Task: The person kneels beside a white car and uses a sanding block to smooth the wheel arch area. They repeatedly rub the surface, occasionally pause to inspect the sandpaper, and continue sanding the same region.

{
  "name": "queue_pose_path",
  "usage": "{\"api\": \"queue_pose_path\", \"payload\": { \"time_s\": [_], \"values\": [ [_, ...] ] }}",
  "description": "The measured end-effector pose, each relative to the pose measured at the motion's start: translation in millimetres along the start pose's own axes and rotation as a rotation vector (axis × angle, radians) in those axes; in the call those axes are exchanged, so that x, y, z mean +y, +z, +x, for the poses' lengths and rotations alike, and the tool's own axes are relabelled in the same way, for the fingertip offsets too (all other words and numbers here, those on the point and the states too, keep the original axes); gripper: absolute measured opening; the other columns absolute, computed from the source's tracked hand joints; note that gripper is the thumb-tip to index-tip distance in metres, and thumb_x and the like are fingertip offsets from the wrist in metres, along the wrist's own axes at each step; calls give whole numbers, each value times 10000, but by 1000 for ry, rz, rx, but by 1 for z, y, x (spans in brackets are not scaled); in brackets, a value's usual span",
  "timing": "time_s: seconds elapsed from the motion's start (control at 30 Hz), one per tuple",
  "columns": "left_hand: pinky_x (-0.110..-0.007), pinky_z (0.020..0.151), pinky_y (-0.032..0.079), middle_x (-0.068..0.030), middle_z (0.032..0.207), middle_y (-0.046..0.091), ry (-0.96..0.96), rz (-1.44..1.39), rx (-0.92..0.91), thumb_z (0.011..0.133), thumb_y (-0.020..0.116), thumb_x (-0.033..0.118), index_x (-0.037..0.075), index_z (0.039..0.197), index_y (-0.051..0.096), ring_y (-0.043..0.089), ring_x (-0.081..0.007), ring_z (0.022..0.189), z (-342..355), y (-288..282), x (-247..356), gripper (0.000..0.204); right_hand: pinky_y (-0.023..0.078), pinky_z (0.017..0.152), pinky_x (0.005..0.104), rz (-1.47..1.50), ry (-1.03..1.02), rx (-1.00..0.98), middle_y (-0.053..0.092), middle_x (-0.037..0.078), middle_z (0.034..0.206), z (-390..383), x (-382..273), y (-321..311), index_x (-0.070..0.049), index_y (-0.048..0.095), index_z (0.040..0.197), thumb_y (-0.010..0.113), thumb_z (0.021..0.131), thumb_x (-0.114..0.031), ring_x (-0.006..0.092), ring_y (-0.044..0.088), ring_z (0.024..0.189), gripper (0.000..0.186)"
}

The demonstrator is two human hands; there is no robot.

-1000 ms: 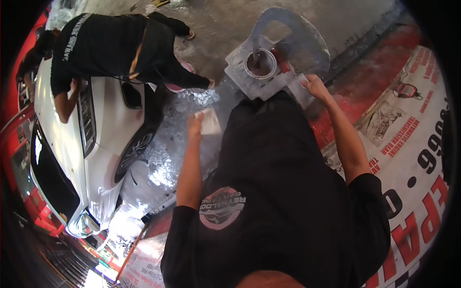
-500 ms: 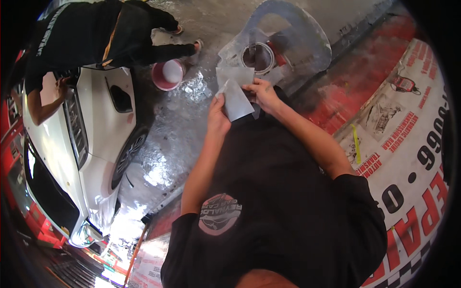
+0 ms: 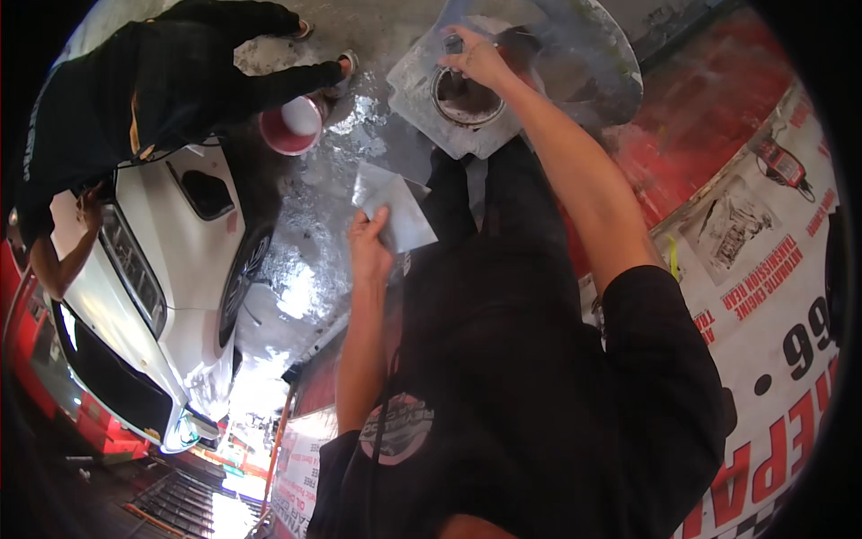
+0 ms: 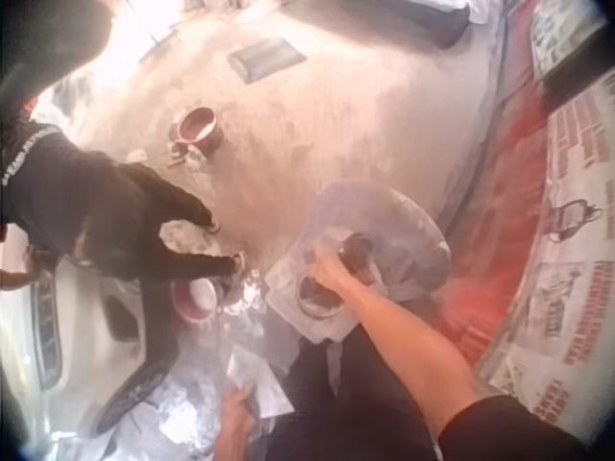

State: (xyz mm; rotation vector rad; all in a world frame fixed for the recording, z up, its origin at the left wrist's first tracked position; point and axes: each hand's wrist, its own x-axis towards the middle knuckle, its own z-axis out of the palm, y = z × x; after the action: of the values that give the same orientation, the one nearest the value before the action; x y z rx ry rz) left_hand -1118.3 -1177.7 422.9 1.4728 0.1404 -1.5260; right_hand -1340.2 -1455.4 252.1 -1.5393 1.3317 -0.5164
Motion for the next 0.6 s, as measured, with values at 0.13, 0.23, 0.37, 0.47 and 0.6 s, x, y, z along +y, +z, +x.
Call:
{"api": "queue_pose_path", "payload": {
  "time_s": [0.13, 0.23, 0.37, 0.47, 0.6],
  "values": [
    [-364, 941, 548, -118, 1156, 684, -65, 9, 1, 923, 666, 27, -4, 1208, 599, 680, -220, 1023, 2, 6, -26, 294, 520, 932, 393, 167, 361, -461, 686, 205, 1160, -28, -30, -29, -63, 658, 1244, 753, 842, -210, 337, 651, 1094, 439],
    [-362, 933, 549, -111, 1135, 684, -107, -26, 17, 915, 671, 28, -5, 1203, 594, 678, -219, 1011, 24, 14, -41, 300, 542, 892, 390, -192, -284, -445, 680, 176, 1195, -92, 37, -21, -106, 675, 1239, 691, 845, -86, 342, 658, 1064, 395],
    [-361, 904, 556, -105, 1109, 681, -99, 48, 86, 905, 681, 31, -6, 1203, 584, 680, -221, 979, 46, 14, -44, 316, 540, 929, 412, -304, -234, -496, 657, 166, 1267, -133, 15, -41, -120, 658, 1280, 654, 801, -18, 359, 648, 1101, 490],
    [-358, 879, 561, -108, 1105, 679, -38, 114, 99, 902, 682, 23, -7, 1203, 581, 683, -221, 960, 59, 2, -43, 319, 530, 955, 417, -214, -288, -398, 653, 160, 1281, -131, -9, -71, -100, 641, 1298, 631, 815, -25, 364, 633, 1141, 488],
    [-371, 925, 563, -123, 1153, 670, -19, 162, 116, 924, 671, 20, -11, 1232, 567, 681, -228, 1011, 69, -16, -47, 327, 535, 944, 419, -383, -346, -344, 646, 161, 1297, -110, 0, -68, -72, 621, 1316, 630, 802, -1, 361, 643, 1123, 519]
  ]
}}
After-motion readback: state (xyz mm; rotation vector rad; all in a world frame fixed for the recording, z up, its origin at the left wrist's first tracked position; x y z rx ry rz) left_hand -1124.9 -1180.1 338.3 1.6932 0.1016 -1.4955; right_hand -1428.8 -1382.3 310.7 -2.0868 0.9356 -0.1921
